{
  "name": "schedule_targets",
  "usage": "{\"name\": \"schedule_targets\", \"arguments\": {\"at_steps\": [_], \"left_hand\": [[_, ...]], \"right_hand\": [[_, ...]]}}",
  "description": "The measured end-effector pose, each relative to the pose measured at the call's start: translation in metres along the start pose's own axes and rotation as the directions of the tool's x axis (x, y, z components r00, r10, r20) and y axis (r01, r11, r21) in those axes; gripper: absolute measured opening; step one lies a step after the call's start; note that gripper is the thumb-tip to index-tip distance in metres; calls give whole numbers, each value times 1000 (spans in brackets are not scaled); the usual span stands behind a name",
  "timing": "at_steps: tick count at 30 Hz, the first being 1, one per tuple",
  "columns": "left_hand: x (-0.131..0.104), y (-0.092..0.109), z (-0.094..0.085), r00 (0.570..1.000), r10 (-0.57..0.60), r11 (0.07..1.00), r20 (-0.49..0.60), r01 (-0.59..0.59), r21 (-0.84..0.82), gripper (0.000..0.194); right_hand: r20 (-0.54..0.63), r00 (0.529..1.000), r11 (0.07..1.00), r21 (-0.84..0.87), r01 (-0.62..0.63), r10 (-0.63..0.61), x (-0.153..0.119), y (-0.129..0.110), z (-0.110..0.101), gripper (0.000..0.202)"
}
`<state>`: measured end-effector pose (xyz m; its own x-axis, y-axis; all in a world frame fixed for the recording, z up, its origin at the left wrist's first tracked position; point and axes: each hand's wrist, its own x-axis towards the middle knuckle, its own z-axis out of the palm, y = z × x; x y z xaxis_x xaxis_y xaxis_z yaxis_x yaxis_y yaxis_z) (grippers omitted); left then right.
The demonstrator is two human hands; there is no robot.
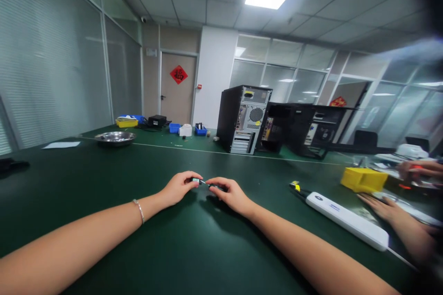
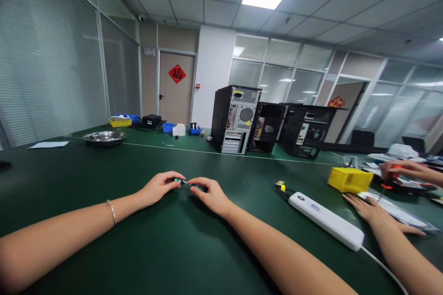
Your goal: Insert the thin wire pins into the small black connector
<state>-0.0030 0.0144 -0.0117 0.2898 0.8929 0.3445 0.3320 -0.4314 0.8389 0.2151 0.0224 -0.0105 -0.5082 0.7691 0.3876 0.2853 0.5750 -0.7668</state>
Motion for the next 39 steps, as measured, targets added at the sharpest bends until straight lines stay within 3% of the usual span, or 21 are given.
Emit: {"name": "schedule_targets", "arguments": {"at_steps": [19, 24, 30, 36, 39], "left_hand": [[1, 2, -2, 990, -74, 964, 122, 103, -245, 31], [-1, 2, -1, 991, -90, 959, 95, 112, -260, 31], [0, -2, -1, 992, -117, 915, -57, 85, -395, 29], [1, -2, -2, 989, -137, 902, -50, 104, -418, 29], [0, 2, -1, 986, -170, 839, 0, 145, -525, 41]], "right_hand": [[-3, 993, 988, -101, 113, -114, -2, -2, -4, 26], [7, 995, 990, -95, 101, -101, -1, -3, -3, 27], [-54, 995, 992, -103, 78, -84, -1, -1, -1, 26], [-76, 994, 993, -98, 70, -78, -1, 2, -1, 25], [-70, 994, 993, -97, 74, -81, -1, 2, -1, 24]]}}
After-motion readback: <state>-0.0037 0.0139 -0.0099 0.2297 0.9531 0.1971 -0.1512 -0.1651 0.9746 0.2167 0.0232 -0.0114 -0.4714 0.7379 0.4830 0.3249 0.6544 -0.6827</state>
